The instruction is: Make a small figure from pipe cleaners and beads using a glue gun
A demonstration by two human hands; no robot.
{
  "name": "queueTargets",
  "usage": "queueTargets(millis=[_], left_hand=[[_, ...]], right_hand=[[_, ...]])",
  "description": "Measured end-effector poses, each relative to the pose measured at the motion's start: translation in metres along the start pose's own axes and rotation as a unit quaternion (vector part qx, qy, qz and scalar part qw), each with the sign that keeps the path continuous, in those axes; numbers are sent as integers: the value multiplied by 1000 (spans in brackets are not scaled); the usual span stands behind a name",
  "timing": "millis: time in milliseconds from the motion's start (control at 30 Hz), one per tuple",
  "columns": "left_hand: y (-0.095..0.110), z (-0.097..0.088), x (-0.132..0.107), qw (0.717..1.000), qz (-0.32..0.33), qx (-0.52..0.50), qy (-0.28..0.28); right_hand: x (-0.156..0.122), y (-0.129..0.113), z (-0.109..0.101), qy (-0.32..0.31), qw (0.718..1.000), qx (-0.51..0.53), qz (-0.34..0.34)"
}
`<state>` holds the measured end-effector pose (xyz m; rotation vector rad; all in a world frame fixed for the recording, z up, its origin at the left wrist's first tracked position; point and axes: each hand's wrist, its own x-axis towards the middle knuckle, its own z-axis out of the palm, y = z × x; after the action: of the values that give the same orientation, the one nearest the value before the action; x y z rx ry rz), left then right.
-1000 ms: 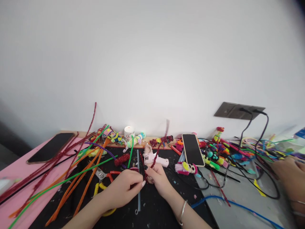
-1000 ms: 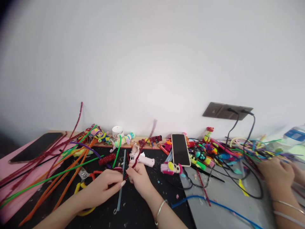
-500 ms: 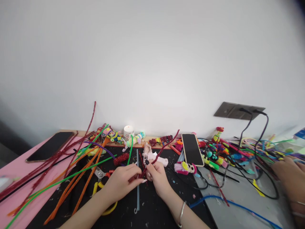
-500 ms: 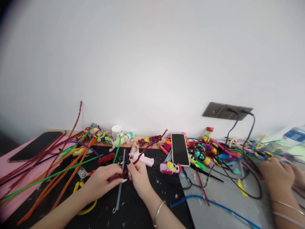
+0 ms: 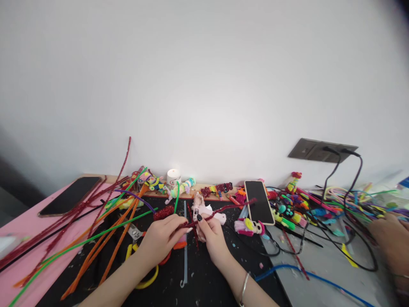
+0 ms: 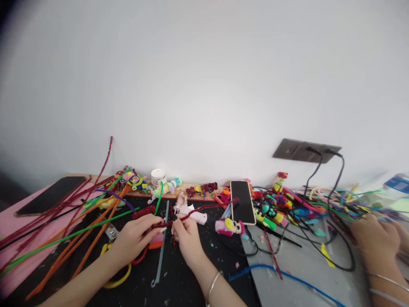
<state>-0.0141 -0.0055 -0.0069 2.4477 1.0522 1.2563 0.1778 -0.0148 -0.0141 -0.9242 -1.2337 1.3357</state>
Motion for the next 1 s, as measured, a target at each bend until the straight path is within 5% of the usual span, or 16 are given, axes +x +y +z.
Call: queueTargets(millis=[300, 800, 1000], left_hand=[[6, -1, 7, 981, -151, -118, 18], [9, -1, 9, 972, -188, -107, 90], [11, -3, 12, 916, -303, -247, 87]], right_hand=[[0, -5, -1, 17, 998, -57, -33], [-2, 3, -4, 2, 997, -72, -13], [-3, 3, -4, -4, 999, -51, -12]])
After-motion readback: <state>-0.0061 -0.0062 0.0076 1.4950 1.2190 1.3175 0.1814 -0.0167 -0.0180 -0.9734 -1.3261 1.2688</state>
